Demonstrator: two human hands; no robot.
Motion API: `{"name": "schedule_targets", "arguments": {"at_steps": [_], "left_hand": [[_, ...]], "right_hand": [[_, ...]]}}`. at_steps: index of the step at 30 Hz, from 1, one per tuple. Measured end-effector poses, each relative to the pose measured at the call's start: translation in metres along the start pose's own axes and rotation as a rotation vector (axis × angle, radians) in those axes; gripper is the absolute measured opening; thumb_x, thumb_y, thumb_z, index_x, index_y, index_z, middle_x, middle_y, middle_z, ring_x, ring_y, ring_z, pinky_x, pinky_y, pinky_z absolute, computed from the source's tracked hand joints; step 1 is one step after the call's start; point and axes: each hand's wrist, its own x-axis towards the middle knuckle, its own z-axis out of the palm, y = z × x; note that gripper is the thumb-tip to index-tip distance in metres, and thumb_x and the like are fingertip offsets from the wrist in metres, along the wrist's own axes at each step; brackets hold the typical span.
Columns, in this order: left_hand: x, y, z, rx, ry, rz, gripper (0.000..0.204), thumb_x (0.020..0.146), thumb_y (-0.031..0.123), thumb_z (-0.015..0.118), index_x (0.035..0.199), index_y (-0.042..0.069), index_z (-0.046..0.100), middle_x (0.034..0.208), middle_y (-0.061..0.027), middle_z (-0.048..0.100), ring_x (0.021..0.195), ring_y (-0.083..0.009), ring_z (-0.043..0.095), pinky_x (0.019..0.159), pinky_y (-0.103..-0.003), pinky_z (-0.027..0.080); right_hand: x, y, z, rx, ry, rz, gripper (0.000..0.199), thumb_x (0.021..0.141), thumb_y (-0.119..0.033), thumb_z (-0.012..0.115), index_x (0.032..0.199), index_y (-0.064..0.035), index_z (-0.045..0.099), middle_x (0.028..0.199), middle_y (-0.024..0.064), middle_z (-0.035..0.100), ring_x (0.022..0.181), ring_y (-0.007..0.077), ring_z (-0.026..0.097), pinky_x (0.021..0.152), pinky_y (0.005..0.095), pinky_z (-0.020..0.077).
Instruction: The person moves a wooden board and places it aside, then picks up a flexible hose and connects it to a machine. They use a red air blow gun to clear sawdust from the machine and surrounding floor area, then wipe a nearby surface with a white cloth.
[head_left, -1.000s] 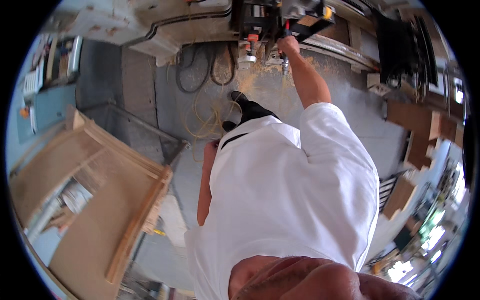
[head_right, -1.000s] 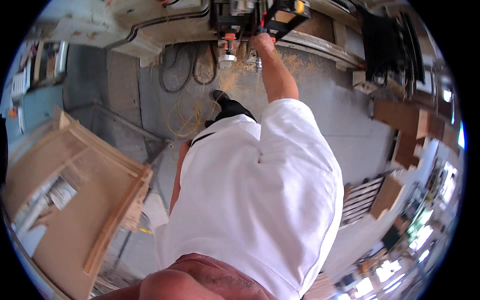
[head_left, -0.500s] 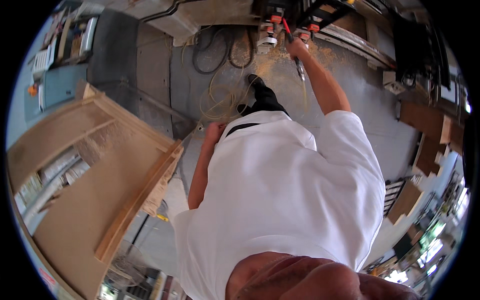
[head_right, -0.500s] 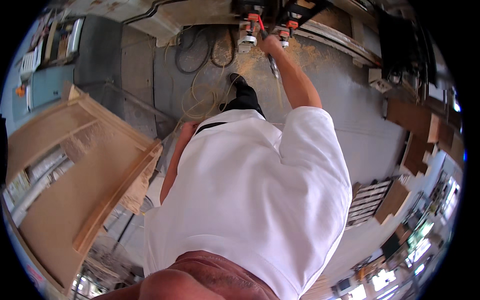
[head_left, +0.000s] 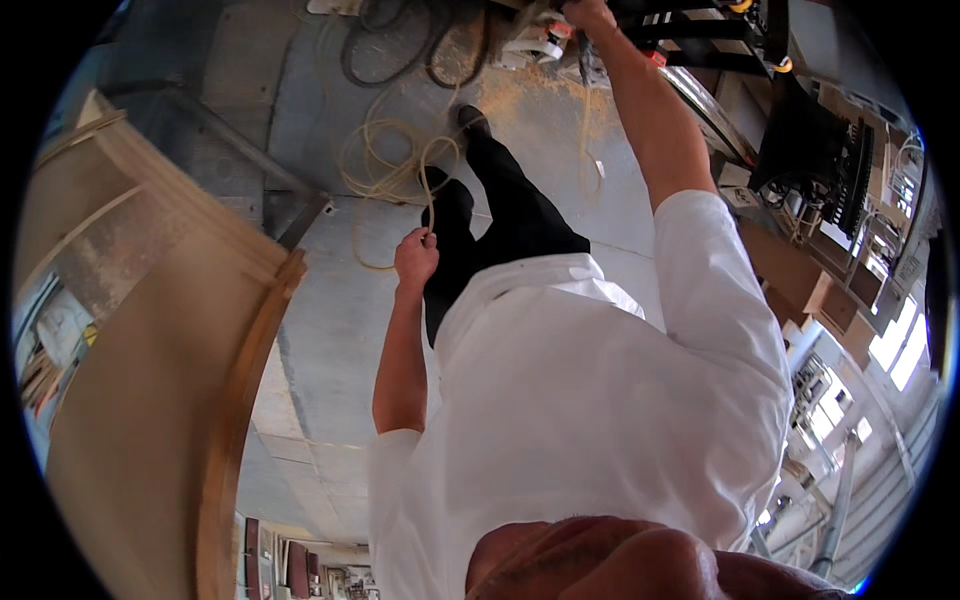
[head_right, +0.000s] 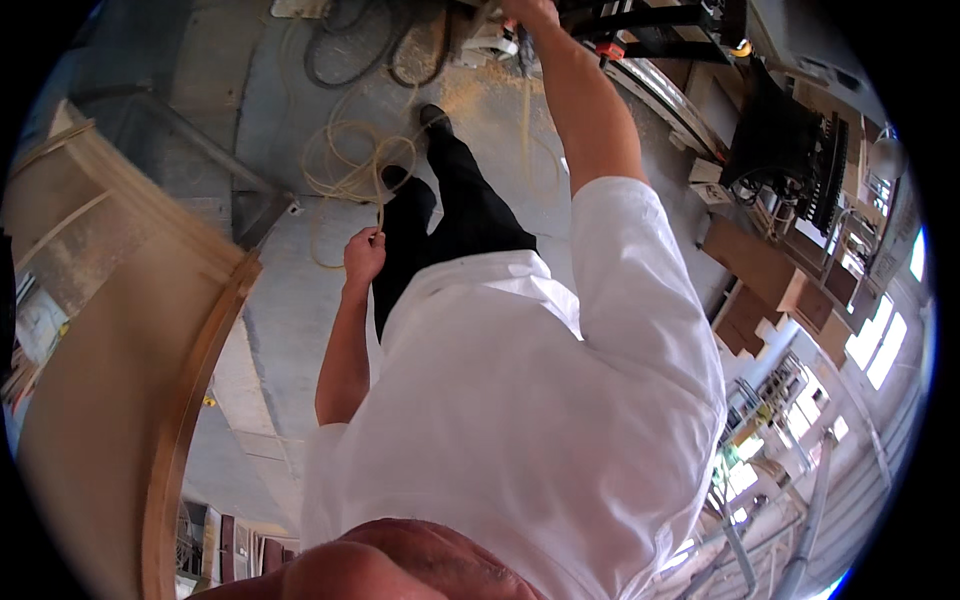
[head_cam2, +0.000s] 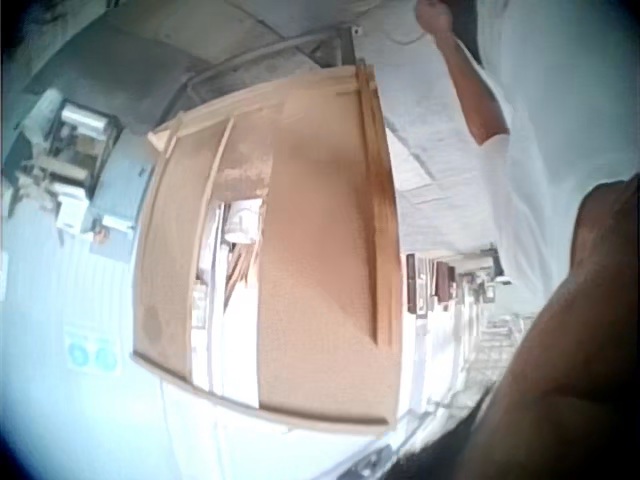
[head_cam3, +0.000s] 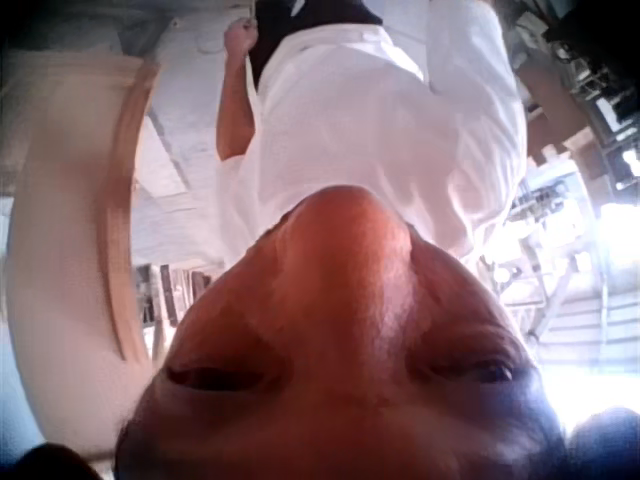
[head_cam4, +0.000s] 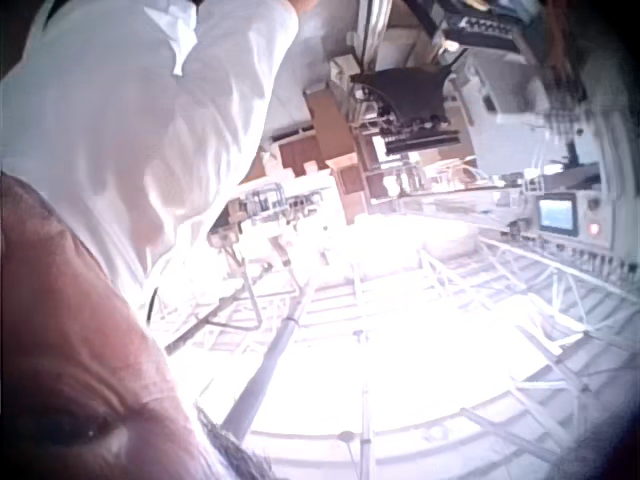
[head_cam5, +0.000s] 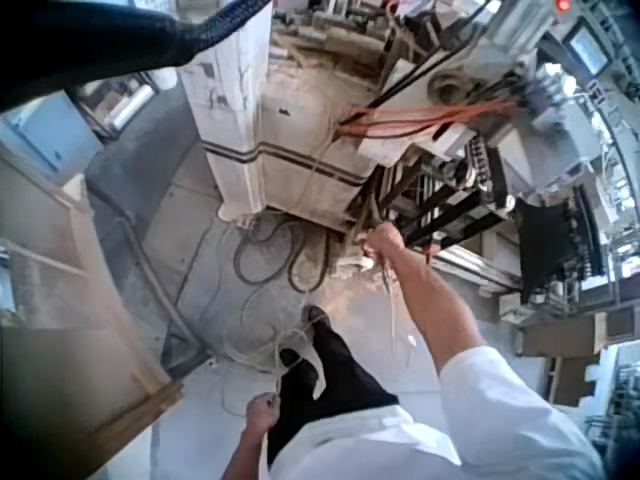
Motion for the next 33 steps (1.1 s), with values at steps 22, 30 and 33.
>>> {"name": "schedule_targets", "arguments": {"at_steps": [22,30,33], "left_hand": [[0.052,-0.023,0.184,0.051,0.284,0.357,0.025,0.085,0.005,0.051,0.109,-0.002,0.054,0.077,-0.015,0.051,0.075,-0.0355,0.049,0.09,-0.05,0.036],[0.036,-0.009,0.21,0.065,0.31,0.329,0.025,0.085,0.006,0.05,0.109,0.001,0.055,0.08,-0.0121,0.051,0.081,-0.0326,0.048,0.091,-0.05,0.035],[0.039,-0.004,0.214,0.051,0.298,0.368,0.025,0.085,0.007,0.05,0.109,0.001,0.055,0.081,-0.012,0.051,0.082,-0.0325,0.048,0.091,-0.051,0.035]], "right_hand": [[0.236,-0.047,-0.015,-0.334,1.056,-0.609,0.012,0.071,-0.014,0.06,0.071,-0.0085,0.07,0.072,0.0096,0.068,0.069,0.0224,0.067,0.06,0.0369,0.0531],[0.194,-0.068,-0.023,-0.542,0.898,-0.561,0.011,0.07,-0.019,0.064,0.072,-0.0145,0.073,0.076,0.0079,0.069,0.074,0.0219,0.068,0.06,0.0354,0.0527],[0.243,-0.05,-0.054,-0.447,0.962,-0.428,0.011,0.071,-0.019,0.065,0.076,-0.0133,0.072,0.079,0.0067,0.069,0.076,0.0217,0.068,0.06,0.0357,0.0524]]}}
